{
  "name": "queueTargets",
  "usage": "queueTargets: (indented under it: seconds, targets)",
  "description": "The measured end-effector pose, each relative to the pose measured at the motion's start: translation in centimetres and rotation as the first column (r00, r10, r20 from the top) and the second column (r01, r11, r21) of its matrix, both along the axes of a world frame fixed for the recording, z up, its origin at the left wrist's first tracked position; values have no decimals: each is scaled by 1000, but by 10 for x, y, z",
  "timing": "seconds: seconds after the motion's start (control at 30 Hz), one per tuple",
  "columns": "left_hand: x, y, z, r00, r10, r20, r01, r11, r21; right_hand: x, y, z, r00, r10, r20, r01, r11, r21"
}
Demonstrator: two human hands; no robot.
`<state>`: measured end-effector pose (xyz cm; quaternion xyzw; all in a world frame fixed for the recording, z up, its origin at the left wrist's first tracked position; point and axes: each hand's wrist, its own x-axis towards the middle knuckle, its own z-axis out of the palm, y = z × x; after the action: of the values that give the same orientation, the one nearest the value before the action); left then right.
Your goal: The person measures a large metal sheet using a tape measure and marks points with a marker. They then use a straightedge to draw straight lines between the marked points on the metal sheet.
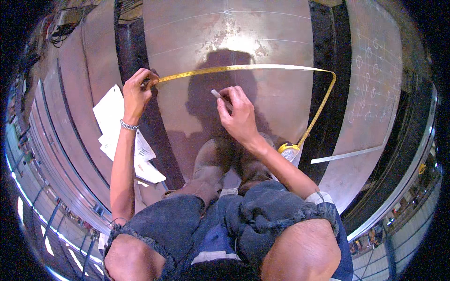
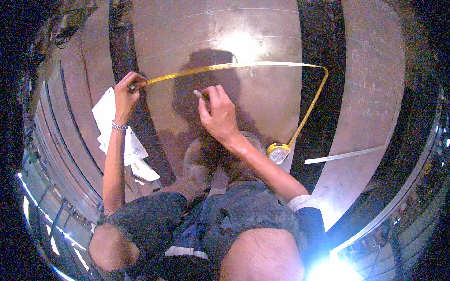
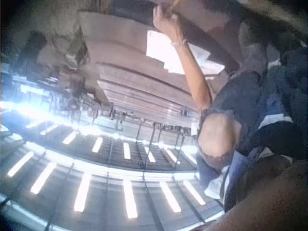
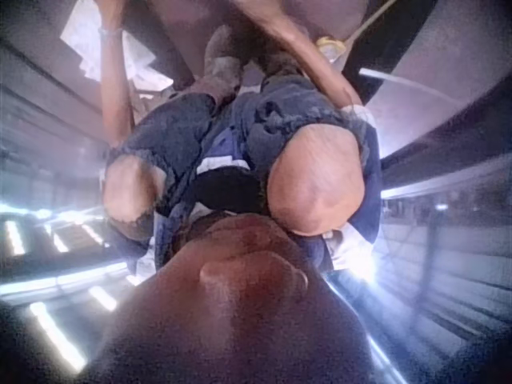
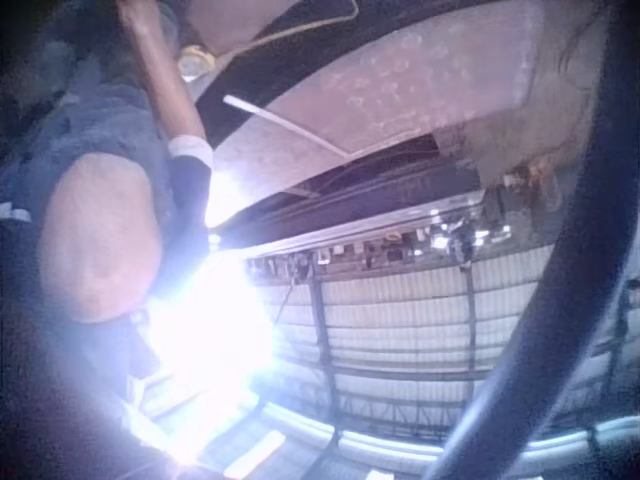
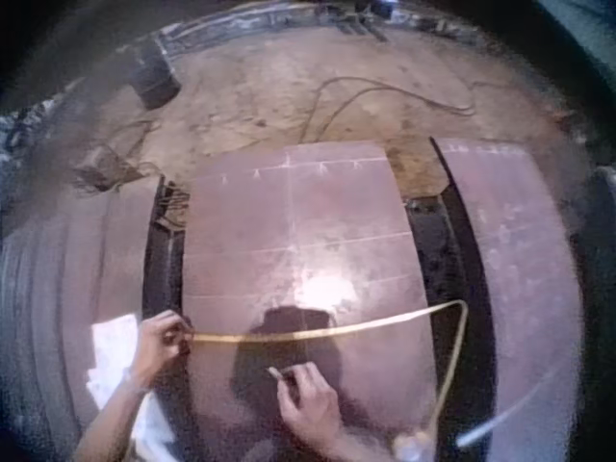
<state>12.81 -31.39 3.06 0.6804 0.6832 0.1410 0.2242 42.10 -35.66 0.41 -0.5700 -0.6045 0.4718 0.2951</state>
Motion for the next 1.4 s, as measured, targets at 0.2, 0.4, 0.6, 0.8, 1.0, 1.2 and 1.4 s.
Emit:
queueTargets:
  seconds: [0.2, 0.4, 0.6, 0.8, 1.0, 1.2, 1.4]
  targets:
    - [1, 0, -1, 1000, 6, 17, -6, 1000, 6, 5, 4, 2, 998, -51, 39, 50, 998, 23]
    - [-3, 2, -1, 1000, -26, -12, 27, 1000, 10, 7, 7, -1, 998, -48, 32, 48, 999, 11]
    - [-4, 2, -2, 1000, -15, 16, 15, 1000, 3, 6, 7, -2, 997, -41, 67, 40, 999, 8]
    - [-10, 1, -7, 999, -16, 51, 17, 1000, -21, 2, 9, -7, 993, -104, 57, 97, 988, 123]
    - [-12, 0, -9, 998, -16, 53, 17, 1000, -24, -4, 12, -8, 993, -98, 58, 90, 986, 139]
    - [-9, 0, -6, 1000, -18, 10, 18, 1000, -13, -5, 10, -9, 994, -87, 62, 77, 987, 140]
    - [-8, 0, -4, 999, -25, 19, 25, 1000, 2, -6, 9, -10, 995, -91, 38, 85, 988, 127]
